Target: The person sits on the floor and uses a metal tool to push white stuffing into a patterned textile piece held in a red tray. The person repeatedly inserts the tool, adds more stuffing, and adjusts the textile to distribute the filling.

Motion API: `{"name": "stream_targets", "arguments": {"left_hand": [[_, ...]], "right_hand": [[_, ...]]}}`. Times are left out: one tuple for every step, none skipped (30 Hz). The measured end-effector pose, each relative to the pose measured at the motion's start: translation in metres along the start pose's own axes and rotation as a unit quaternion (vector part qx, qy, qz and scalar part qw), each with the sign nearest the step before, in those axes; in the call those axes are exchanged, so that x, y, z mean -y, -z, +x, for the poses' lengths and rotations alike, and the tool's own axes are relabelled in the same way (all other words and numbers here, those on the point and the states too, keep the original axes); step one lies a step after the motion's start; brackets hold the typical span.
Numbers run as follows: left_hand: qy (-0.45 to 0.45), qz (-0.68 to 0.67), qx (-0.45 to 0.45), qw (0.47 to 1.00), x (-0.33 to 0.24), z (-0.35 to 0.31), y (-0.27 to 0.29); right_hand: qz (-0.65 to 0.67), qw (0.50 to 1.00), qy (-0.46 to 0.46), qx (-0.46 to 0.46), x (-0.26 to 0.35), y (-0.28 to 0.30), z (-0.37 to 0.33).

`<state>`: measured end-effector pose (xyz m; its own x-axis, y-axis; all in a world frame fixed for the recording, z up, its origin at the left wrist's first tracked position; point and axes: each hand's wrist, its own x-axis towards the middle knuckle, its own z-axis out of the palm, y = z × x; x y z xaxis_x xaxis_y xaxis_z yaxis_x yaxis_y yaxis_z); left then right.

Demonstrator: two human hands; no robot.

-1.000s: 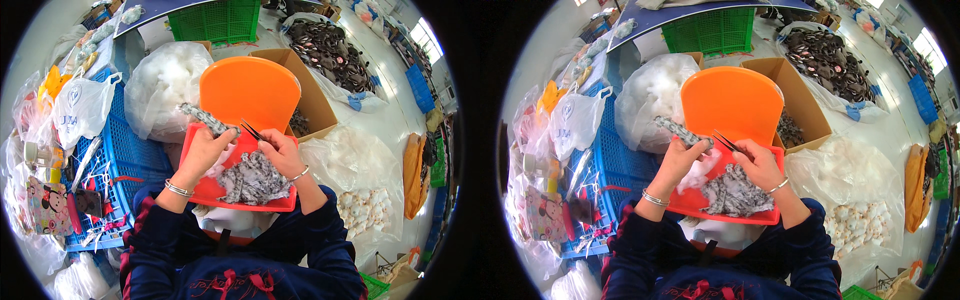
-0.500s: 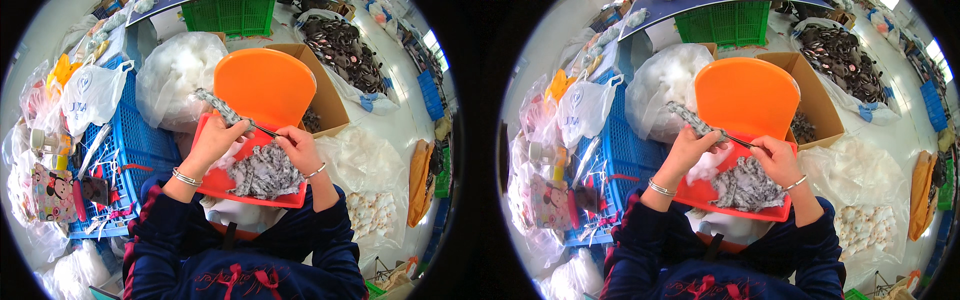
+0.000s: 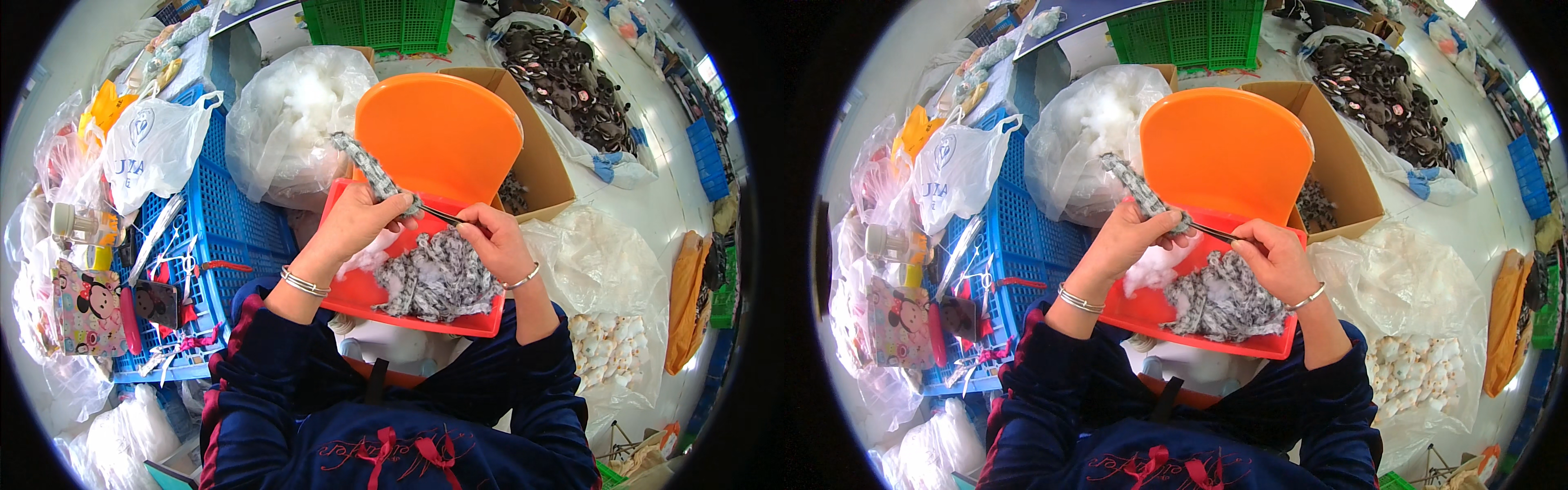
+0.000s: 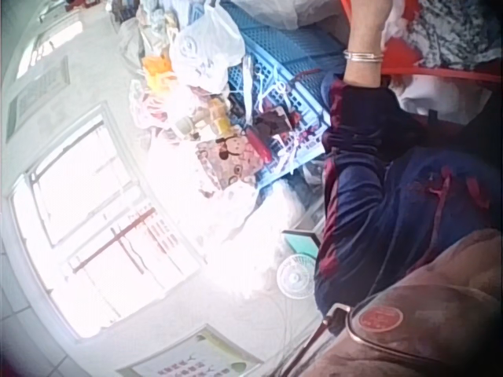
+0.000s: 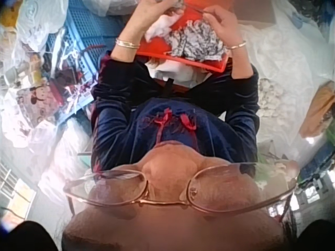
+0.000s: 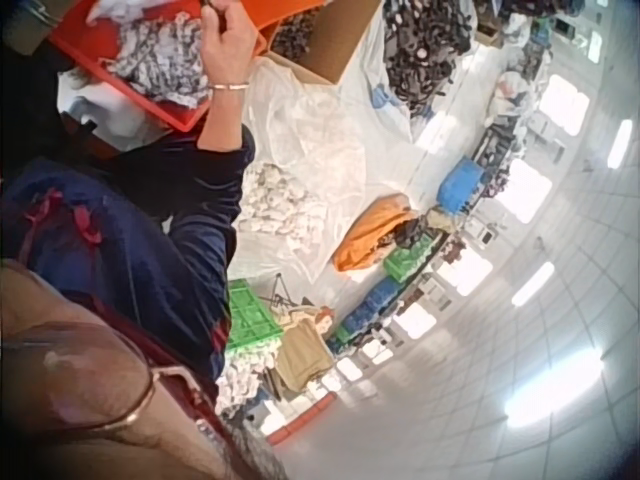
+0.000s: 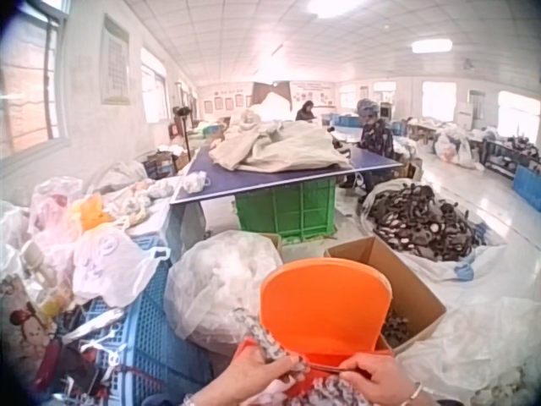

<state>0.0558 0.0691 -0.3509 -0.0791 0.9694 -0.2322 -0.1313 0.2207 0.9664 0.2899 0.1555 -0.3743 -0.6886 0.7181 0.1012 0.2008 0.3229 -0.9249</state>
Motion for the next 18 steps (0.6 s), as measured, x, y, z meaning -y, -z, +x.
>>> {"name": "stream_targets", "arguments": {"left_hand": [[0.004, 0.001, 0.002, 1.000, 0.0003, 0.0002, 0.0007], [0.004, 0.000, 0.002, 1.000, -0.0002, 0.0001, 0.0007], [0.003, -0.001, 0.003, 1.000, -0.0007, 0.0001, 0.0005], [0.003, -0.002, 0.004, 1.000, -0.0015, -0.0001, 0.0001], [0.001, 0.002, 0.001, 1.000, -0.0031, -0.0004, -0.0006], [0.000, 0.007, -0.002, 1.000, -0.0056, -0.0012, -0.0012], [-0.001, 0.012, -0.006, 1.000, -0.0070, -0.0017, -0.0012], [-0.008, 0.027, -0.005, 1.000, -0.0046, -0.0012, 0.0006], [-0.016, 0.041, -0.003, 0.999, -0.0011, 0.0004, 0.0029], [-0.023, 0.055, -0.001, 0.998, 0.0009, 0.0013, 0.0049], [-0.007, 0.070, -0.009, 0.997, 0.0018, 0.0016, 0.0067], [0.008, 0.084, -0.018, 0.996, 0.0017, 0.0017, 0.0076], [0.024, 0.099, -0.026, 0.995, 0.0016, 0.0018, 0.0082], [0.023, 0.100, -0.026, 0.994, 0.0005, 0.0017, 0.0081], [0.023, 0.101, -0.027, 0.994, -0.0014, 0.0009, 0.0077], [0.022, 0.102, -0.028, 0.994, -0.0022, 0.0005, 0.0075], [0.014, 0.116, -0.033, 0.993, -0.0019, 0.0007, 0.0076], [0.006, 0.131, -0.038, 0.991, -0.0012, 0.0008, 0.0077]], "right_hand": [[-0.007, 1.000, 0.003, 0.001, 0.0001, 0.0003, 0.0000], [-0.014, 1.000, 0.007, 0.002, 0.0003, 0.0007, 0.0003], [-0.022, 1.000, 0.010, 0.002, 0.0002, 0.0011, 0.0002], [-0.028, 1.000, 0.014, 0.000, 0.0005, 0.0013, -0.0003], [-0.034, 0.999, 0.018, -0.003, 0.0011, 0.0015, -0.0008], [-0.039, 0.999, 0.023, -0.005, 0.0018, 0.0013, -0.0008], [-0.039, 0.999, 0.022, -0.007, 0.0022, 0.0011, -0.0007], [-0.039, 0.999, 0.021, -0.008, 0.0025, 0.0008, -0.0003], [-0.040, 0.999, 0.020, -0.011, 0.0027, 0.0011, 0.0000], [-0.047, 0.999, 0.026, -0.012, 0.0029, 0.0012, 0.0002], [-0.053, 0.998, 0.032, -0.013, 0.0031, 0.0012, 0.0005], [-0.060, 0.997, 0.038, -0.014, 0.0031, 0.0013, 0.0005], [-0.056, 0.998, 0.033, -0.014, 0.0024, 0.0013, 0.0002], [-0.051, 0.998, 0.029, -0.015, 0.0011, 0.0012, -0.0003], [-0.047, 0.999, 0.024, -0.015, 0.0002, 0.0012, -0.0005], [-0.048, 0.998, 0.024, -0.013, 0.0000, 0.0013, -0.0006], [-0.049, 0.998, 0.025, -0.011, -0.0002, 0.0014, -0.0006], [-0.051, 0.998, 0.025, -0.009, -0.0002, 0.0012, -0.0006]]}}
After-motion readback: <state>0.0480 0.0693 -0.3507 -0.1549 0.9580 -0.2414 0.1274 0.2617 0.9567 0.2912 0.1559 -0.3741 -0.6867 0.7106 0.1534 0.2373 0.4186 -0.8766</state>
